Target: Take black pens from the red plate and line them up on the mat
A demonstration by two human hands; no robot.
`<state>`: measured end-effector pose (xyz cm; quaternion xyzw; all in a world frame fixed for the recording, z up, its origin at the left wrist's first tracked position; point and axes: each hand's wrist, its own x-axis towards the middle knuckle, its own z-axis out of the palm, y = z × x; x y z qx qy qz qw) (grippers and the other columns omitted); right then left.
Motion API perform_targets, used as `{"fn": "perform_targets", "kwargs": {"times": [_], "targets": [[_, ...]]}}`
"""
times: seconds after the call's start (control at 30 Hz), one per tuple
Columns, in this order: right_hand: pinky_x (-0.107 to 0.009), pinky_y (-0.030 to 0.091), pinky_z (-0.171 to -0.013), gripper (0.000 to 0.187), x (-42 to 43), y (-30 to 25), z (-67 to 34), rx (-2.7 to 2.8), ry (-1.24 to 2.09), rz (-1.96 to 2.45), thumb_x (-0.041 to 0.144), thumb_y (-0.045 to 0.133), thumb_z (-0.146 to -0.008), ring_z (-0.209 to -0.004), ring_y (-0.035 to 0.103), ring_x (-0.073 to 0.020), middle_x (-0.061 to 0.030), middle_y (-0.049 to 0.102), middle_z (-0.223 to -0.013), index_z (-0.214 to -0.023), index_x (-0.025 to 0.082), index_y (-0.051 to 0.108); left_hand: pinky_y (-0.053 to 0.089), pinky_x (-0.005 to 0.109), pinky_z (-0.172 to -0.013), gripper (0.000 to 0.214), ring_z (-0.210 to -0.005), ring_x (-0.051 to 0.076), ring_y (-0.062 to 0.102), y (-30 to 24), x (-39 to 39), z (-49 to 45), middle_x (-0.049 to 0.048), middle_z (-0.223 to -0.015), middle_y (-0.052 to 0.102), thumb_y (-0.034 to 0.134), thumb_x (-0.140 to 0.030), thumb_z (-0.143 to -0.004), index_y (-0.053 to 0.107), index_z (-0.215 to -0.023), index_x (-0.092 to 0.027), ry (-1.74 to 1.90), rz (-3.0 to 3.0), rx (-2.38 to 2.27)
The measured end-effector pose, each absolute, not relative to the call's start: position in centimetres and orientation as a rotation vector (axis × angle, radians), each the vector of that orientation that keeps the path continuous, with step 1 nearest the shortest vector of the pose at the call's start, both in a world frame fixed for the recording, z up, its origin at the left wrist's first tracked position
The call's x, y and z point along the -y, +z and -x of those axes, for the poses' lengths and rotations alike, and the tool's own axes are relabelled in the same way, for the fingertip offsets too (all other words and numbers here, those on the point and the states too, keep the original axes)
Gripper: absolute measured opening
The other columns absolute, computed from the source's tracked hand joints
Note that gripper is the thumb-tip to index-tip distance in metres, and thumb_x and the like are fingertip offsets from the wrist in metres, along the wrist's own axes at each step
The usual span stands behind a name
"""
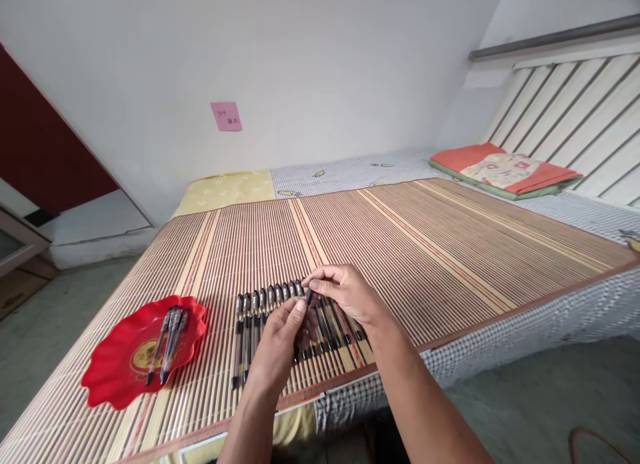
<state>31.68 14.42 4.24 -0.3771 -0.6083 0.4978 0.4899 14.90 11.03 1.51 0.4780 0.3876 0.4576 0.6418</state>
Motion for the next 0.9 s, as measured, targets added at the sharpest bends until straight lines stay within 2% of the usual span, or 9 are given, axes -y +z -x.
{"fn": "perform_targets", "kwargs": {"times": [0.07, 0.13, 0.23, 0.33, 0.5, 0.63, 0.77, 0.9], "targets": [[-0.029, 0.053, -0.076, 0.02, -14.4, 4.3, -31.8, 1.473, 1.192, 0.938, 0.04, 0.077, -0.084, -0.077, 0.066, -0.0141, -0.0024, 0.073, -0.083, -0.089, 0.02, 0.08, 0.034, 0.018, -0.043, 0.039, -0.047, 0.007, 0.049, 1.5, -11.0, -15.1, -0.0075, -0.065, 0.056, 0.082, -0.048, -0.076, 0.057, -0.089, -0.021, 1.118, -1.07, -0.938], [-0.029, 0.052, -0.076, 0.022, -14.5, 4.2, -31.9, 1.47, 1.189, 0.938, 0.042, 0.078, -0.083, -0.076, 0.064, -0.0139, -0.0021, 0.072, -0.082, -0.089, 0.02, 0.079, 0.032, 0.017, -0.04, 0.042, -0.043, 0.006, 0.046, 1.6, -11.0, -15.3, -0.0096, -0.059, 0.052, 0.085, -0.047, -0.073, 0.053, -0.082, -0.021, 1.142, -1.063, -0.959], [-0.029, 0.051, -0.075, 0.022, -14.5, 4.0, -32.0, 1.455, 1.237, 0.881, 0.04, 0.077, -0.084, -0.075, 0.063, -0.0133, -0.0023, 0.072, -0.083, -0.091, 0.02, 0.079, 0.033, 0.017, -0.041, 0.042, -0.043, 0.006, 0.047, 2.0, -10.8, -15.3, -0.0051, -0.056, 0.055, 0.075, -0.055, -0.081, 0.056, -0.075, -0.018, 1.014, -1.012, -0.849], [-0.027, 0.049, -0.07, 0.021, -14.6, 3.8, -32.3, 1.449, 1.308, 0.841, 0.038, 0.075, -0.086, -0.073, 0.06, -0.0126, -0.0023, 0.072, -0.085, -0.096, 0.02, 0.079, 0.032, 0.017, -0.041, 0.047, -0.045, 0.005, 0.046, 2.3, -10.8, -15.3, -0.0012, -0.063, 0.06, 0.072, -0.06, -0.082, 0.06, -0.077, -0.015, 0.954, -0.917, -0.759], [-0.029, 0.05, -0.075, 0.022, -14.6, 3.5, -32.3, 1.412, 1.378, 0.837, 0.036, 0.077, -0.084, -0.081, 0.063, -0.0142, -0.0043, 0.074, -0.092, -0.1, 0.02, 0.078, 0.024, 0.014, -0.036, 0.04, -0.037, 0.003, 0.036, 2.0, -10.9, -15.4, -0.0107, -0.053, 0.051, 0.083, -0.045, -0.077, 0.052, -0.082, -0.02, 1.07, -0.971, -0.781], [-0.032, 0.05, -0.084, 0.022, -14.7, 3.5, -32.0, 1.375, 1.428, 0.839, 0.037, 0.083, -0.079, -0.087, 0.065, -0.0158, -0.0037, 0.073, -0.091, -0.09, 0.019, 0.076, 0.029, 0.015, -0.037, 0.037, -0.04, 0.005, 0.044, 1.5, -11.0, -15.2, -0.0078, -0.058, 0.057, 0.08, -0.046, -0.08, 0.053, -0.081, -0.021, 1.112, -1.028, -0.843], [-0.029, 0.049, -0.073, 0.026, -14.8, 3.2, -31.7, 1.335, 1.453, 0.841, 0.041, 0.084, -0.076, -0.077, 0.061, -0.0136, -0.0025, 0.071, -0.084, -0.084, 0.019, 0.075, 0.036, 0.016, -0.045, 0.038, -0.049, 0.005, 0.046, 1.4, -11.0, -15.1, -0.0049, -0.062, 0.055, 0.072, -0.049, -0.087, 0.056, -0.074, -0.017, 1.102, -1.073, -0.823], [-0.027, 0.045, -0.065, 0.022, -15.0, 2.8, -31.8, 1.297, 1.502, 0.736, 0.038, 0.08, -0.081, -0.071, 0.057, -0.0119, -0.0034, 0.071, -0.086, -0.09, 0.019, 0.077, 0.037, 0.018, -0.048, 0.037, -0.049, 0.007, 0.043, 1.7, -10.9, -15.1, -0.0055, -0.056, 0.049, 0.069, -0.049, -0.089, 0.061, -0.076, -0.016, 1.034, -0.993, -0.749]]}}
